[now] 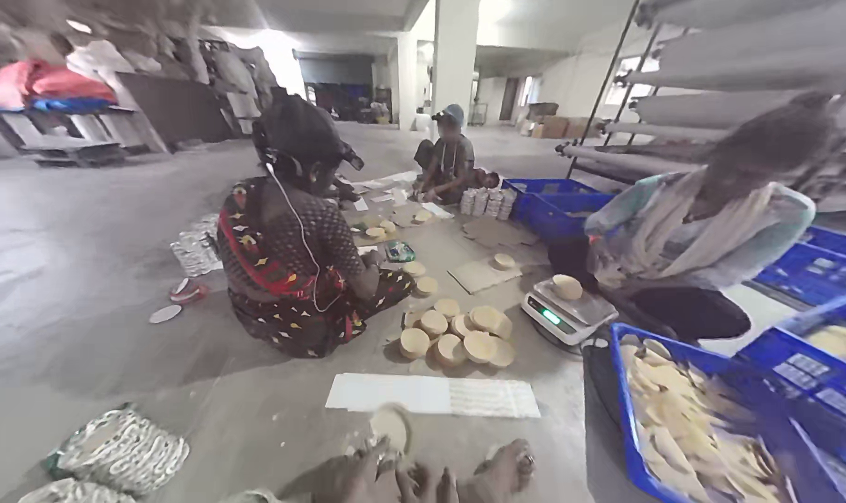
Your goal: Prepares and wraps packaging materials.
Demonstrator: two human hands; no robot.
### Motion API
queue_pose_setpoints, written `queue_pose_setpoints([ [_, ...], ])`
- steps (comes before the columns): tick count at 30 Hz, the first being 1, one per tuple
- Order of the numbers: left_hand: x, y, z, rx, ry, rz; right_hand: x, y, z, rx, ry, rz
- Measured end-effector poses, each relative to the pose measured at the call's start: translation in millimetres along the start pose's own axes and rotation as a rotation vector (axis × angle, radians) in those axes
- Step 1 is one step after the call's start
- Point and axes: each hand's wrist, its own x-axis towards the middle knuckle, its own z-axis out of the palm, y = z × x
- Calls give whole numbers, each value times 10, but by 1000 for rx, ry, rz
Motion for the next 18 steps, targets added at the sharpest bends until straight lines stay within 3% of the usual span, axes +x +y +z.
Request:
queue_pose_setpoints([
  [2, -283, 45, 139, -219, 13, 101, -19, -174, 102, 228, -89, 56],
  [4, -500, 120, 241, -305, -6, 261, 23, -390, 139, 307, -66, 16],
  [11, -1124, 360, 443, -290, 166, 778, -132, -1147, 59, 441, 300, -197],
  [14, -1230, 405, 474, -344, 153, 802, -157, -1142, -8, 262, 350, -448],
  [16, -1265, 431, 435, -418, 125, 796, -296, -1122, -109, 24, 239, -611],
  [18, -1350, 477, 374, -494, 63, 727, -389, -1179, -208, -33, 137, -640],
])
